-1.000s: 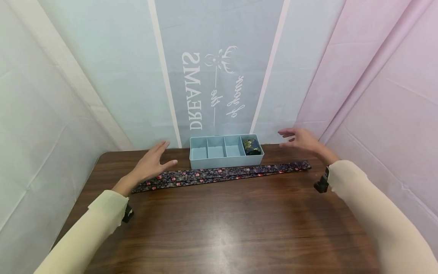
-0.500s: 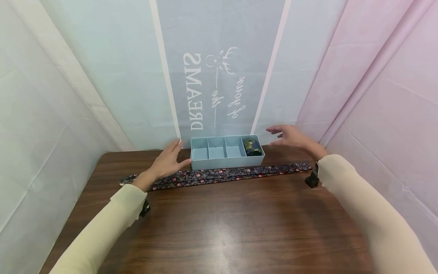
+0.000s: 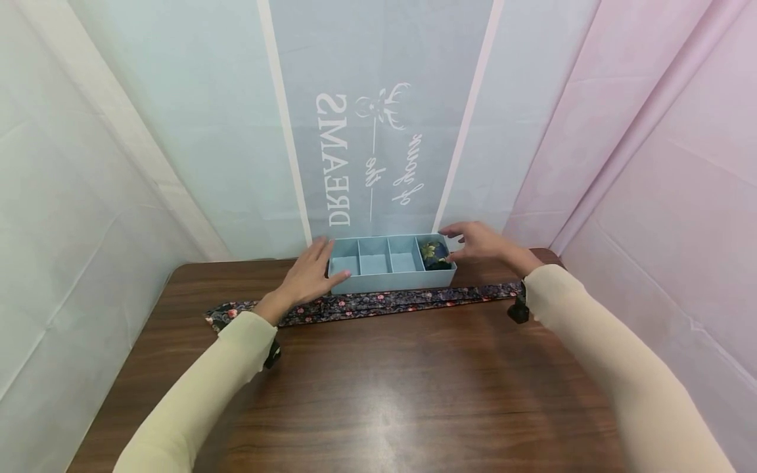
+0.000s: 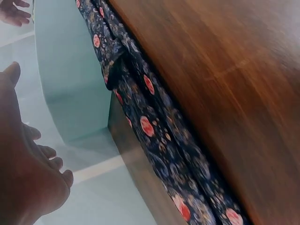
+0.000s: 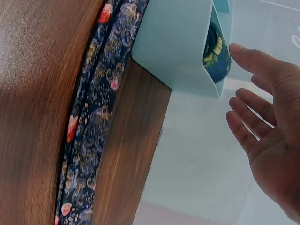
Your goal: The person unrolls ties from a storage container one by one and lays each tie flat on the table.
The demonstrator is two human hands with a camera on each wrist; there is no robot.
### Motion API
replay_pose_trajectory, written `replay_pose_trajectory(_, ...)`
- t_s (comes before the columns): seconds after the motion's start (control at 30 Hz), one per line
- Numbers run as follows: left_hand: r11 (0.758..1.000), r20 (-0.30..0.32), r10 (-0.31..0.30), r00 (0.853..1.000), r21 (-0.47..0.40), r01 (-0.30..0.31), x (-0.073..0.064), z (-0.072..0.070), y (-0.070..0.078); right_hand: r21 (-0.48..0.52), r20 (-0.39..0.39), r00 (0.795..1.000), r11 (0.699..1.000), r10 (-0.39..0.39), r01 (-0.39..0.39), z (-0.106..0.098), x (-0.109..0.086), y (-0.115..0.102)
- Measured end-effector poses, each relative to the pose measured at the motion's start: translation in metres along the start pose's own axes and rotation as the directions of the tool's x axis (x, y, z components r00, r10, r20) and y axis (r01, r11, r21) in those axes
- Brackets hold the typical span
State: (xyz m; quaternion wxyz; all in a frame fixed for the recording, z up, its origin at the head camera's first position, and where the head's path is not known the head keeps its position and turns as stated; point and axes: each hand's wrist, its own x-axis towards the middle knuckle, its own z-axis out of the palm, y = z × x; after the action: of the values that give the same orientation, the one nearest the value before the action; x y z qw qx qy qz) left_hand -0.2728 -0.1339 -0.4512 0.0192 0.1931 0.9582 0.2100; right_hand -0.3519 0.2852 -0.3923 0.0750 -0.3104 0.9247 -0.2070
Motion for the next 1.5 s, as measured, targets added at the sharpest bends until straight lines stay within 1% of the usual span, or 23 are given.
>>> replay_pose_trajectory(0.13, 1.000, 0.015, -0.007, 1.000, 0.027, 0.006, 0.007, 0.003, 0.004, -0.031, 0.013, 1.000, 1.000, -0.006, 0.006, 0.005, 0.005, -0.004)
replay_pose_trajectory(0.4, 0.998, 0.036, -0.020, 0.999, 0.061, 0.017, 0.017, 0.011, 0.012, -0.049, 0.046, 0.999, 0.999, -0.015, 0.017, 0.010, 0.011, -0.010)
replay_pose_trajectory(0.53, 0.996, 0.034, -0.021, 0.999, 0.082, 0.018, 0.021, 0.015, 0.015, -0.059, 0.057, 0.998, 0.998, -0.016, 0.019, 0.011, 0.015, -0.011)
replay_pose_trajectory(0.63, 0.995, 0.029, -0.025, 0.999, 0.095, 0.023, 0.022, 0.017, 0.018, -0.074, 0.059, 0.998, 0.997, -0.019, 0.023, 0.014, 0.018, -0.010)
replay_pose_trajectory(0.8, 0.991, 0.028, -0.052, 0.998, 0.123, 0.048, 0.024, 0.020, 0.021, -0.115, 0.062, 0.998, 0.993, -0.031, 0.038, 0.016, 0.021, -0.008)
replay_pose_trajectory(1.1, 0.979, 0.028, -0.087, 0.996, 0.189, 0.080, 0.026, 0.024, 0.027, -0.170, 0.075, 0.995, 0.983, -0.061, 0.073, 0.020, 0.027, -0.008)
replay_pose_trajectory(1.33, 0.962, 0.048, -0.117, 0.992, 0.255, 0.101, 0.029, 0.028, 0.028, -0.163, 0.077, 0.997, 0.986, -0.026, 0.038, 0.022, 0.030, -0.008)
replay_pose_trajectory(1.5, 0.957, 0.056, -0.120, 0.991, 0.272, 0.100, 0.030, 0.032, 0.027, -0.162, 0.057, 0.997, 0.985, -0.043, 0.052, 0.023, 0.031, -0.007)
